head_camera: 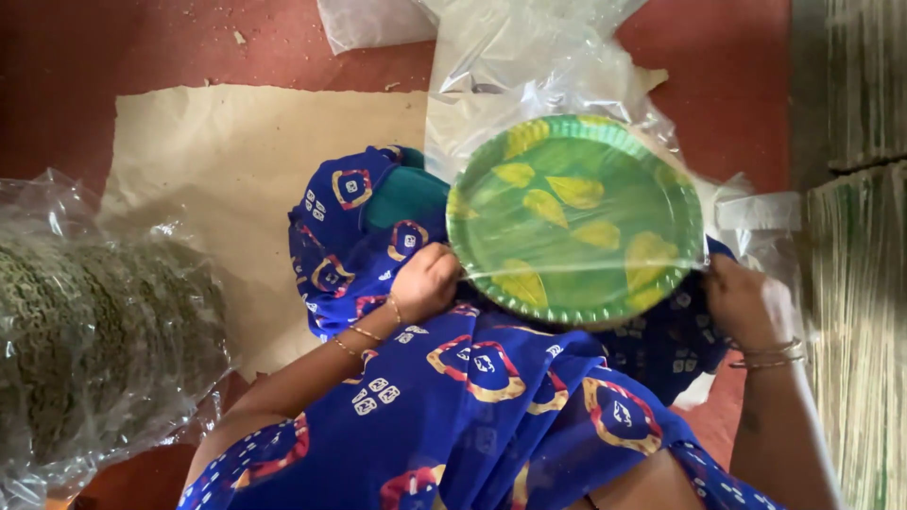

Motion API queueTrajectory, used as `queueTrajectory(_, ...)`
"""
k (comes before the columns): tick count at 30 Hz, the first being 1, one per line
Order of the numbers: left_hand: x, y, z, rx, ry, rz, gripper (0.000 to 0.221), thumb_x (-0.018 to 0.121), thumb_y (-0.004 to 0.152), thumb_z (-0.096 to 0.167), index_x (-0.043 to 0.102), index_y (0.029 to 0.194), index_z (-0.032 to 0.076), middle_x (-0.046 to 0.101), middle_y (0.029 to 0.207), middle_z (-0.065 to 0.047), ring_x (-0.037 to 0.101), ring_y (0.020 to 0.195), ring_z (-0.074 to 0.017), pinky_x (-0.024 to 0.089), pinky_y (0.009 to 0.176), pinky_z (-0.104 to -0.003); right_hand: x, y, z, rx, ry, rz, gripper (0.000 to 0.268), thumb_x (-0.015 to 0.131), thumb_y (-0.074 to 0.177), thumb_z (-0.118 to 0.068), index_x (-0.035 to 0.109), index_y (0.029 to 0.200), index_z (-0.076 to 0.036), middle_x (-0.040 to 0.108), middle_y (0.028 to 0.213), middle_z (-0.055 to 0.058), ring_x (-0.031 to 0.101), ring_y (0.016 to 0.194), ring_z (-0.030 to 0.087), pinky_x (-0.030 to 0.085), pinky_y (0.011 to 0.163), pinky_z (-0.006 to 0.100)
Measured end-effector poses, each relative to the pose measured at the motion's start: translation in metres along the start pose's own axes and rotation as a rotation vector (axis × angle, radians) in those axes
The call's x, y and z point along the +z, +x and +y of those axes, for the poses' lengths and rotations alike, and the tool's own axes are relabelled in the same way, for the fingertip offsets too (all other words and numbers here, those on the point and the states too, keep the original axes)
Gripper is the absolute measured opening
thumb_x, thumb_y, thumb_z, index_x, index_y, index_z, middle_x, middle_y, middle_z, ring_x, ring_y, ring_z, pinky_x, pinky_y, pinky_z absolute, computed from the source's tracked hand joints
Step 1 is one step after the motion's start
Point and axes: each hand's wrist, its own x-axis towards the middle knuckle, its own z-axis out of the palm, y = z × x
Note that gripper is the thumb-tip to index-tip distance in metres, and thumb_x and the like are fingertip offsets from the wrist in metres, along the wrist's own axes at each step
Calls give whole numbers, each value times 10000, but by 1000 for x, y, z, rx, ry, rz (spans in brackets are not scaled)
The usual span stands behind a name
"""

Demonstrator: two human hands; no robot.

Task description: The person places stacks of green leaf-patterned paper plates into plastic bags and seals the bags by hand.

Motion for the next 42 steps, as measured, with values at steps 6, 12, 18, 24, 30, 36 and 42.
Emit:
queueTrajectory(6,-84,116,10,105,141,221,253,640,722,-104,510,880,45,474,854,-179,495,815,-417,480,796,-528,13,94,61,-259,636,252,216,496,1070,-144,680,1048,-33,631,780,124,603,691,204,487,676,345)
queueTrajectory(12,-159,190,36,101,161,584,214,628,903,-128,570,1040,26,553,989,-181,536,942,-408,463,773,-453,-125,138,-15,-282,1390,535,132,516,1173,-22,594,1072,10,589,942,85,552,741,163,541,778,326)
queueTrajectory(18,-165,177,38,-7,117,441,245,691,917,-35,593,1119,62,553,1091,-150,592,941,-340,512,798,-408,-175,103,-102,-355,1896,499,119,491,1097,74,594,1039,67,505,789,102,481,601,175,497,624,333)
queueTrajectory(24,-128,207,93,293,124,137,942,855,864,620,426,1484,54,502,1387,-241,513,1272,-418,430,1091,-520,-191,67,-155,-350,1876,408,166,444,1074,102,600,1017,110,526,789,121,516,623,192,552,692,343)
queueTrajectory(30,-79,225,146,27,289,-402,1392,824,662,757,54,1585,55,510,1332,-269,549,1153,-427,474,912,-570,-209,27,-187,-414,1661,446,177,473,1106,96,637,1043,117,640,888,157,630,705,207,540,707,298)
queueTrajectory(36,-88,203,112,-39,384,-468,1286,896,630,603,74,1570,296,526,1218,-203,558,1100,-365,480,843,-538,-220,23,-185,-435,1529,512,174,457,1029,107,627,1049,83,669,926,125,663,707,169,584,702,283)
queueTrajectory(42,-85,168,85,138,440,-41,1093,823,698,243,270,1637,324,513,1129,-129,554,1014,-326,466,817,-469,-210,18,-194,-620,1653,489,127,495,1097,52,620,1119,64,642,1062,124,661,826,172,631,815,318)
